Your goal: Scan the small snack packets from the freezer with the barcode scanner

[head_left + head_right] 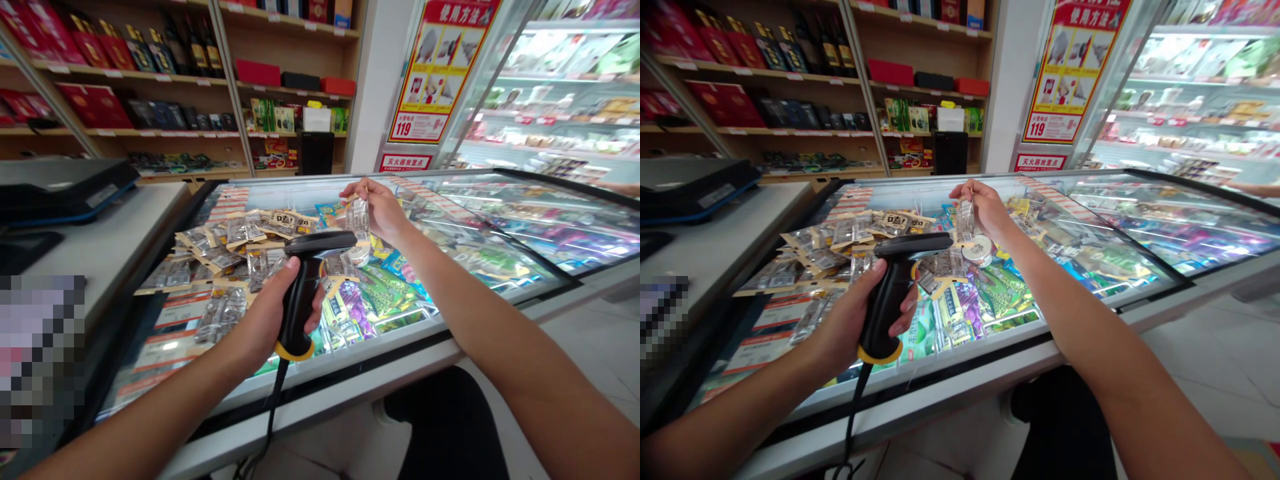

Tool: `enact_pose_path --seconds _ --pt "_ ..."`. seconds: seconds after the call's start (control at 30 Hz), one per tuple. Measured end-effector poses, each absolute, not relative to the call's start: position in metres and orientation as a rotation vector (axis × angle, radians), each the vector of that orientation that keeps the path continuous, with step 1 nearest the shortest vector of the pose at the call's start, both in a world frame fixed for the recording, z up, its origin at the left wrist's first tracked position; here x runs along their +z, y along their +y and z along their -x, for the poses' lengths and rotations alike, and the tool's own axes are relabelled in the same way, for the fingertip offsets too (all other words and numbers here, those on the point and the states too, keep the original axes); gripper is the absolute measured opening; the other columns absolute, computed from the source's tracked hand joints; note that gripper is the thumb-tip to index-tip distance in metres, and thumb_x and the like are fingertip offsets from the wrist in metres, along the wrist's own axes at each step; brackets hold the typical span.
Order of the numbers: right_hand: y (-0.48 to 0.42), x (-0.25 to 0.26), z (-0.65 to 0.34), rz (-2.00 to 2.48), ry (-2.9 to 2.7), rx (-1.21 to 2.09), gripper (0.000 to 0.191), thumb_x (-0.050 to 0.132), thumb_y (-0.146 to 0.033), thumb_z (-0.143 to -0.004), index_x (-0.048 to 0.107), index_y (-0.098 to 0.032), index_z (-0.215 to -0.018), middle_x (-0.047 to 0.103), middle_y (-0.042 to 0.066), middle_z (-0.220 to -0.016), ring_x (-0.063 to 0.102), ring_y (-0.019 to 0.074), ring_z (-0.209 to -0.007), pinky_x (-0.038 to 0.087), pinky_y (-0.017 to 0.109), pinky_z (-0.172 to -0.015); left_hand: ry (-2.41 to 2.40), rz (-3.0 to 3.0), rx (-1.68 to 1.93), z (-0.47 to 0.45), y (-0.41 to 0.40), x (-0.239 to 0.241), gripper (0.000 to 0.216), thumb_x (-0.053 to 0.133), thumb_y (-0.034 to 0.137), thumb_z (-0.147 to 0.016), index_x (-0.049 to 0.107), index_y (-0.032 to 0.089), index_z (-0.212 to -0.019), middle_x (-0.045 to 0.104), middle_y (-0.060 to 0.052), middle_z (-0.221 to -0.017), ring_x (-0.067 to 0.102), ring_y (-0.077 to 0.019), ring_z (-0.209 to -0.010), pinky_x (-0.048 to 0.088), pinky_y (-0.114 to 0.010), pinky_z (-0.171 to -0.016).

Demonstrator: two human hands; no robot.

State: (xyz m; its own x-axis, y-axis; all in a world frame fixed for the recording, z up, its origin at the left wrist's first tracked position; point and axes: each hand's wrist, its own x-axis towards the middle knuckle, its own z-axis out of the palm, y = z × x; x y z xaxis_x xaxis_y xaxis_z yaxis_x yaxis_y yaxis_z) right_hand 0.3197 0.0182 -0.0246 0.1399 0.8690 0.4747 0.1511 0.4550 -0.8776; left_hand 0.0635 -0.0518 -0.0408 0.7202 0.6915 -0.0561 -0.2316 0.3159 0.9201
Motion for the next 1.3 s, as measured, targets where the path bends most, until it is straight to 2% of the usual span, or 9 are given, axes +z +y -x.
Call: enact_pose_path --seconds 0.2,0.3,0.4,0.5,0.67,0.83,0.97,1.1,1.3 --pt "0.023 -0.017 -0.345 1.081 -1.369 0.422 0.016 0.050 -0.022 -0.076 0.040 -0.024 -0.063 0.057 0.002 -0.073 0.055 0.0155 -0.068 0.048 0.028 -0.066 0.539 -1.083 0.670 -0.063 -0.051 -0.044 0.053 0.069 0.066 -0.079 0.054 0.018 -0.094 0.055 0.004 -0.063 0.046 -0.0083 -0.042 0.034 -0.022 -0.044" --pt "0.018 -0.009 -0.382 1.469 -1.462 0.055 0.020 0.046 -0.015 -0.074 0.047 -0.023 -0.055 0.046 0.000 -0.055 0.047 0.0158 -0.057 0.042 0.030 -0.063 0.550 -1.088 0.695 -0.063 -0.050 -0.044 0.051 0.068 0.064 -0.081 0.055 0.017 -0.095 0.055 0.004 -0.063 0.045 -0.0078 -0.042 0.035 -0.022 -0.045" --pt "0.014 -0.010 -0.415 1.854 -1.598 -0.085 0.026 0.046 -0.010 -0.075 0.051 -0.022 -0.053 0.050 0.001 -0.052 0.051 0.0174 -0.057 0.040 0.032 -0.064 0.560 -1.084 0.687 -0.063 -0.050 -0.045 0.048 0.067 0.062 -0.082 0.055 0.017 -0.093 0.055 0.004 -0.063 0.045 -0.0078 -0.042 0.035 -0.022 -0.045" --pt "0.017 -0.022 -0.432 2.106 -1.669 -0.141 0.028 0.048 -0.007 -0.079 0.061 -0.019 -0.058 0.062 0.005 -0.060 0.059 0.0204 -0.065 0.043 0.032 -0.068 0.567 -1.074 0.683 -0.063 -0.050 -0.046 0.045 0.062 0.061 -0.087 0.055 0.017 -0.092 0.055 0.003 -0.063 0.045 -0.0082 -0.042 0.035 -0.022 -0.045" --pt "0.027 -0.037 -0.426 2.072 -1.734 -0.216 0.034 0.050 -0.005 -0.086 0.081 -0.019 -0.094 0.078 0.011 -0.108 0.069 0.0274 -0.105 0.049 0.038 -0.096 0.557 -1.087 0.694 -0.063 -0.050 -0.045 0.041 0.049 0.056 -0.097 0.056 0.016 -0.095 0.054 0.002 -0.063 0.044 -0.0083 -0.042 0.035 -0.021 -0.044" --pt "0.017 -0.028 -0.377 1.853 -1.901 0.102 0.026 0.058 -0.026 -0.096 0.078 -0.021 -0.111 0.078 0.010 -0.111 0.072 0.0275 -0.099 0.054 0.040 -0.091 0.582 -1.085 0.735 -0.061 -0.050 -0.044 0.040 0.049 0.055 -0.097 0.055 0.017 -0.091 0.054 0.002 -0.064 0.045 -0.0087 -0.043 0.034 -0.021 -0.043" --pt "0.005 -0.029 -0.336 1.645 -2.244 0.424 0.040 0.080 -0.047 -0.081 0.076 -0.030 -0.116 0.076 0.005 -0.117 0.070 0.0289 -0.104 0.056 0.040 -0.091 0.599 -1.100 0.755 -0.062 -0.049 -0.044 0.043 0.058 0.059 -0.090 0.056 0.016 -0.086 0.053 0.002 -0.062 0.045 -0.0085 -0.043 0.034 -0.021 -0.043" --pt "0.002 -0.030 -0.325 1.665 -2.266 0.497 0.050 0.087 -0.049 -0.071 0.076 -0.030 -0.116 0.075 0.005 -0.112 0.069 0.0312 -0.103 0.056 0.043 -0.090 0.619 -1.124 0.757 -0.063 -0.048 -0.043 0.047 0.062 0.063 -0.085 0.056 0.017 -0.082 0.053 0.002 -0.061 0.045 -0.0086 -0.042 0.034 -0.021 -0.043" --pt "0.003 -0.019 -0.333 1.795 -2.045 0.584 0.030 0.081 -0.045 -0.078 0.075 -0.024 -0.098 0.072 0.006 -0.091 0.069 0.0251 -0.077 0.057 0.039 -0.069 0.686 -1.265 0.662 -0.063 -0.050 -0.044 0.052 0.059 0.069 -0.084 0.056 0.018 -0.077 0.060 -0.001 -0.061 0.048 -0.0095 -0.041 0.035 -0.022 -0.042"
